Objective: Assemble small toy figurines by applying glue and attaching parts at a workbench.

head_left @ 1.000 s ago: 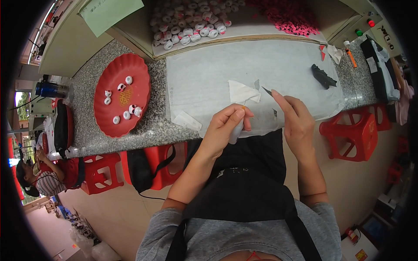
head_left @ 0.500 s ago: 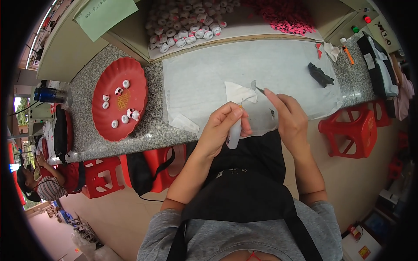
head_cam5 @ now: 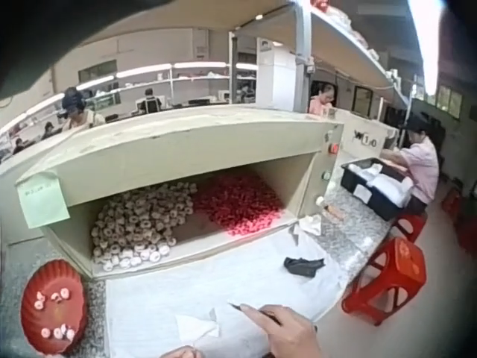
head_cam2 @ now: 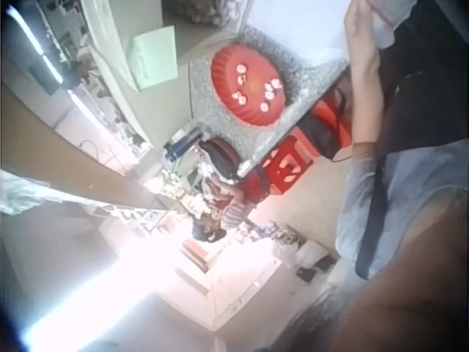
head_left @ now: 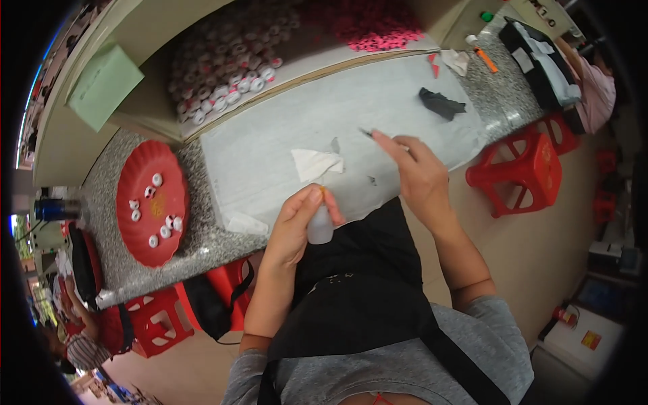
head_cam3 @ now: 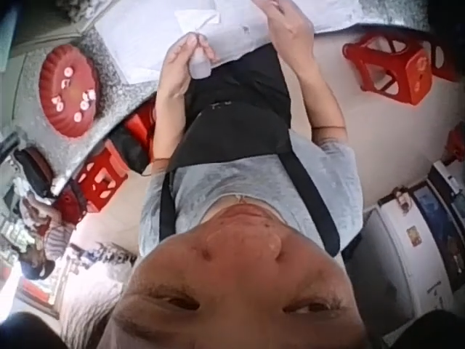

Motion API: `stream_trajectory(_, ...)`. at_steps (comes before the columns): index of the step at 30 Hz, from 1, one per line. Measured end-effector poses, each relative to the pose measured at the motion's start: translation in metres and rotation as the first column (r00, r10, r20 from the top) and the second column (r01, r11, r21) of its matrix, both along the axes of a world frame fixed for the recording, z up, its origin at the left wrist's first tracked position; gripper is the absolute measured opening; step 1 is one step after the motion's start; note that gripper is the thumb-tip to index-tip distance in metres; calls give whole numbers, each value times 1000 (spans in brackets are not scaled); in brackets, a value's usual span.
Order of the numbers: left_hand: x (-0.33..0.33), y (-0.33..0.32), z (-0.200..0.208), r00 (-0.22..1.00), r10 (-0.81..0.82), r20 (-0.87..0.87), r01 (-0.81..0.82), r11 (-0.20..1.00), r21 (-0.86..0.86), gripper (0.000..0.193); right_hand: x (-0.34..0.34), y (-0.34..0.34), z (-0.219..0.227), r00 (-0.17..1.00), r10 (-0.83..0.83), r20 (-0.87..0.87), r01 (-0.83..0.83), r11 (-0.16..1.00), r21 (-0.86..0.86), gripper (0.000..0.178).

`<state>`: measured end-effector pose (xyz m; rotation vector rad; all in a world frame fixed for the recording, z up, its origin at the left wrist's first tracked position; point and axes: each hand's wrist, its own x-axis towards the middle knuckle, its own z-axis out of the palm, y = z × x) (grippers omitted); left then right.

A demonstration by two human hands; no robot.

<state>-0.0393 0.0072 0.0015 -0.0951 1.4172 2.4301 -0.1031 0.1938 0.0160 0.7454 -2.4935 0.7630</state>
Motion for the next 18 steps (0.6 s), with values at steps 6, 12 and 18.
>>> stream_trajectory(6, -10, -7, 10, 994, 88, -67, -95, 991, -99, 25, -97, 125, 0, 794, -607, -31, 597, 769, 227, 46)
stream_trajectory(12, -21, 4, 18, 953, 259, -158, -283, 946, -158, 25, -167, 181, -49, 739, -671, -50, 630, 664, 402, 42)
stream_trajectory(18, -31, 14, 23, 902, 330, -279, -378, 915, -138, 24, -106, 105, -3, 923, -342, -176, 349, 937, 8, 34)
